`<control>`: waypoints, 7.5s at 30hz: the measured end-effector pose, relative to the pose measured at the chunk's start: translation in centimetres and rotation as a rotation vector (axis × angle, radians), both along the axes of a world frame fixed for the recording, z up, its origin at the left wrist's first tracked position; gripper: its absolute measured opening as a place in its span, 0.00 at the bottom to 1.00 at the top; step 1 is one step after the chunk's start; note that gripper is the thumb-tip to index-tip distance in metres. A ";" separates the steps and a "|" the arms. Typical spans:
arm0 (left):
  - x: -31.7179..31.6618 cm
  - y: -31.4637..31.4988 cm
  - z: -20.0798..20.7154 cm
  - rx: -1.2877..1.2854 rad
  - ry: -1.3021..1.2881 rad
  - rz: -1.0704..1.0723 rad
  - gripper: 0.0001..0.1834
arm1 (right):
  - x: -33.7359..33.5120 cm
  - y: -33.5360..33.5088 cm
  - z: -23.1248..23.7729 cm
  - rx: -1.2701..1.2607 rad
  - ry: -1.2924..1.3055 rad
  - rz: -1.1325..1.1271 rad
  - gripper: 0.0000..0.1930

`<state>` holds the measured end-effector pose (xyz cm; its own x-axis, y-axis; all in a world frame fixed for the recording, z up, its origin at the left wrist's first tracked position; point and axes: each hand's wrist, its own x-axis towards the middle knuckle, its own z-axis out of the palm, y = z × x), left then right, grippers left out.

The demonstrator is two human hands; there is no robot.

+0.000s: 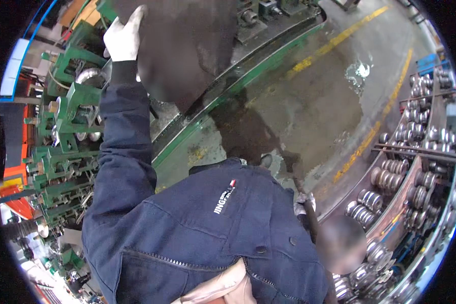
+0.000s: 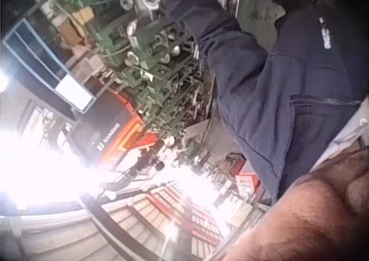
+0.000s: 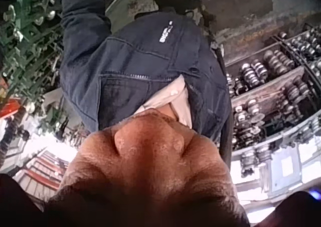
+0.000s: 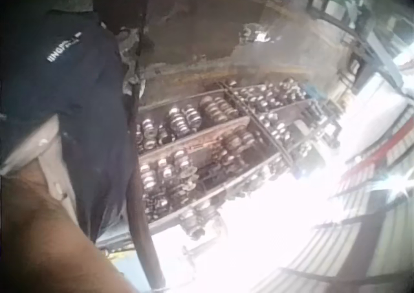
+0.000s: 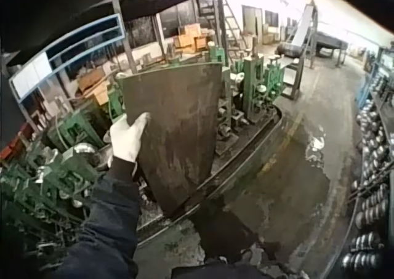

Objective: Picking up a piece of metal and using a long-handled scraper to move debris or scrap on the floor.

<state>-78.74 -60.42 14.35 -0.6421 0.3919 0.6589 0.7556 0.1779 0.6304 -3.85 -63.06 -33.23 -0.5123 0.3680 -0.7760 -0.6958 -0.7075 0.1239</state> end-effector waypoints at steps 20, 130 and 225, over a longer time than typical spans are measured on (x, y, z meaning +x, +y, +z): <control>4.8 0.3 5.0 -0.125 0.009 0.131 0.33 | 0.3 -5.2 -0.7 0.093 -0.190 -0.158 0.07; 49.7 -31.4 1.3 -0.886 0.793 -0.217 0.31 | -13.7 0.1 3.5 0.055 -0.139 0.123 0.08; 100.5 -5.0 -38.4 -0.907 -1.840 -0.001 0.25 | 2.3 42.0 -4.9 1.465 -0.997 1.081 0.22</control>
<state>21.79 -65.44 -24.05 -0.1830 0.1666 -0.9689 -0.5317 0.8122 0.2401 -1.59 -21.06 -38.09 -0.5802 0.7397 -0.3409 0.5161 0.0102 -0.8565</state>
